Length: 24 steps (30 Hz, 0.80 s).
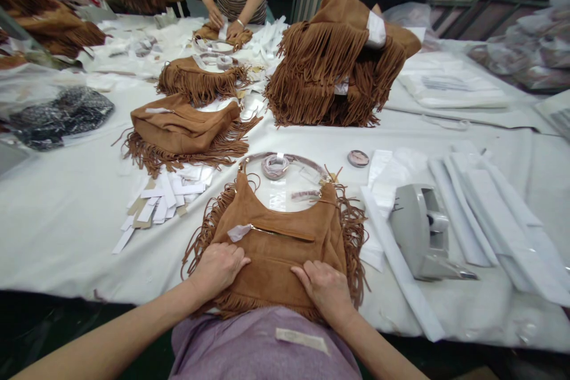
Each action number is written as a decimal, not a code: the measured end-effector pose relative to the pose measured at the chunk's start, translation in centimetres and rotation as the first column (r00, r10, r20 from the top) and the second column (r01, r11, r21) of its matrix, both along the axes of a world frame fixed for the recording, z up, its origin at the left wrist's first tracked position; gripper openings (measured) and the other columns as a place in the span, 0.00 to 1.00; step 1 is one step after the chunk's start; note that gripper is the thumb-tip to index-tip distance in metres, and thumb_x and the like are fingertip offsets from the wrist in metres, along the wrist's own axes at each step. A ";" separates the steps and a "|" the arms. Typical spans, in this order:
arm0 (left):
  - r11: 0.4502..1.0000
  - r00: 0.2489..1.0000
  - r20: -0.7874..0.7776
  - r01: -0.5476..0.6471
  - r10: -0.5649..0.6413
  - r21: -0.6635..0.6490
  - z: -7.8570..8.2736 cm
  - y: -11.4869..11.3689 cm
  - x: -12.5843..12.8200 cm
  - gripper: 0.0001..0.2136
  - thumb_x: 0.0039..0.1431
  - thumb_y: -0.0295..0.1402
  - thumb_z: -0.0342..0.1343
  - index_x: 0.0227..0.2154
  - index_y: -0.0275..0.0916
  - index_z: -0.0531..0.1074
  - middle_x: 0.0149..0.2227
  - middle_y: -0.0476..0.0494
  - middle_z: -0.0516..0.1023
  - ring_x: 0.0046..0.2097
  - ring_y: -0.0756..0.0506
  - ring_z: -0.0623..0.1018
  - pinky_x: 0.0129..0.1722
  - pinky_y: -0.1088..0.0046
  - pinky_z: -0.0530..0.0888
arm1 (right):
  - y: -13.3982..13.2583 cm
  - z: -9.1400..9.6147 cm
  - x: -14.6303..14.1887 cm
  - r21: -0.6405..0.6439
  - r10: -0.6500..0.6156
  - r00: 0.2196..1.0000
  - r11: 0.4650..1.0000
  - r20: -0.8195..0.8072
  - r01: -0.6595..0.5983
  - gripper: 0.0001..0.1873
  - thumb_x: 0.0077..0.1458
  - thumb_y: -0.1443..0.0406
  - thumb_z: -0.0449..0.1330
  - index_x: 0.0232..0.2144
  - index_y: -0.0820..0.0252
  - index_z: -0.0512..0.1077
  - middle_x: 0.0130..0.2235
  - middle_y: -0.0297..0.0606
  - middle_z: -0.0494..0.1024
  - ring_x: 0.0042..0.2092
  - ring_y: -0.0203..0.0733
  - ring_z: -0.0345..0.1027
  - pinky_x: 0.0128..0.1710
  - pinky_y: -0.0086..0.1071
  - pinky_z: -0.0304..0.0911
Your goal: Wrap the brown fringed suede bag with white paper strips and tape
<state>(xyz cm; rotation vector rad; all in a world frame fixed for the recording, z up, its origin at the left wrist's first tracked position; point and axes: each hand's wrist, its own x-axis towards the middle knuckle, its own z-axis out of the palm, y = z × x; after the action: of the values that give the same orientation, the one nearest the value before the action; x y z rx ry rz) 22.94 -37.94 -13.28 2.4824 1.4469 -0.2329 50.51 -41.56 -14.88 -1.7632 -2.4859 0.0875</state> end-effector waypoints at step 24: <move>0.933 0.910 0.222 0.314 -0.349 0.178 -2.2 -2.4 5.3 0.31 0.60 0.42 0.51 0.63 0.51 0.46 0.66 0.46 0.52 0.65 0.37 0.53 0.62 0.50 0.48 | 1.8 2.5 7.1 0.196 -0.399 0.819 0.839 -0.414 0.508 0.16 0.63 0.61 0.44 0.42 0.62 0.67 0.40 0.47 0.73 0.43 0.47 0.65 0.45 0.40 0.60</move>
<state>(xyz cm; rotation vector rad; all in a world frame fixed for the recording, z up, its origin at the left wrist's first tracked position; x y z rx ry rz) 28.28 -40.30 -15.48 2.7417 0.9648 0.1233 57.64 -39.73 -12.37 -1.9465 -1.6683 -0.0055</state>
